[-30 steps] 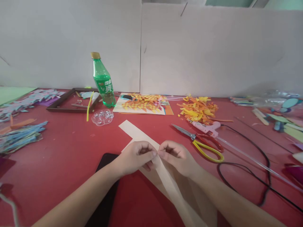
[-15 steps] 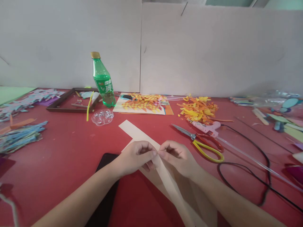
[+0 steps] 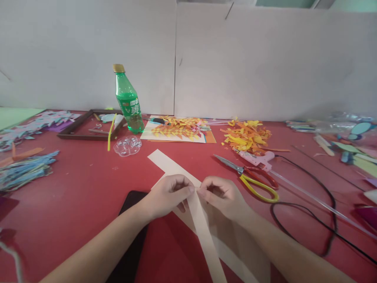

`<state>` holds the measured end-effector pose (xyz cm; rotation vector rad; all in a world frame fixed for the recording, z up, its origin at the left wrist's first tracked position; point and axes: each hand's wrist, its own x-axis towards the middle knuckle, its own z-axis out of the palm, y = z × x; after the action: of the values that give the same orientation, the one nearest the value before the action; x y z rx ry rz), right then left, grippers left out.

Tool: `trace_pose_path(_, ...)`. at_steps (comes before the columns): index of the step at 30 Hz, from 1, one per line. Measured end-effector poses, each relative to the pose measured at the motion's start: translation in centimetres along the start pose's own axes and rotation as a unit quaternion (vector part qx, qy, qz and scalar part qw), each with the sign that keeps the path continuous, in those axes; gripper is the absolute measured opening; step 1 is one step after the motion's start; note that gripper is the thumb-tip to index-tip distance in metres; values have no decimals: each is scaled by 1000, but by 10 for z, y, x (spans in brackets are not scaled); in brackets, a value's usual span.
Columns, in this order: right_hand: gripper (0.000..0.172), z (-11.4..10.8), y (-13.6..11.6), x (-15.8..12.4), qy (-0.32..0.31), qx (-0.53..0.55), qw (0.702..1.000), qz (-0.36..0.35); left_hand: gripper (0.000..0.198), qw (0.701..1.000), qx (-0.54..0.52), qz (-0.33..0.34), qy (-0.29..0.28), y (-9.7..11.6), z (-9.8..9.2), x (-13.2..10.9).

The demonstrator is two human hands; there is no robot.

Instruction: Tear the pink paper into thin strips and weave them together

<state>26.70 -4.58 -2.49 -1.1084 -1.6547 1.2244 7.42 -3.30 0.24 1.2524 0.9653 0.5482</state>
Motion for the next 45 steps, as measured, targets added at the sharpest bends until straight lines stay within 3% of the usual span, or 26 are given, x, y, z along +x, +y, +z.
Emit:
trace_pose_path(39, 20, -1, 0, -2, 17, -16, 999, -24, 19, 1000, 3, 2, 22, -1, 0, 0)
trace_pose_path(45, 19, -2, 1, -1, -8, 42, 999, 15, 20, 1000, -14, 1, 27, -4, -1, 3)
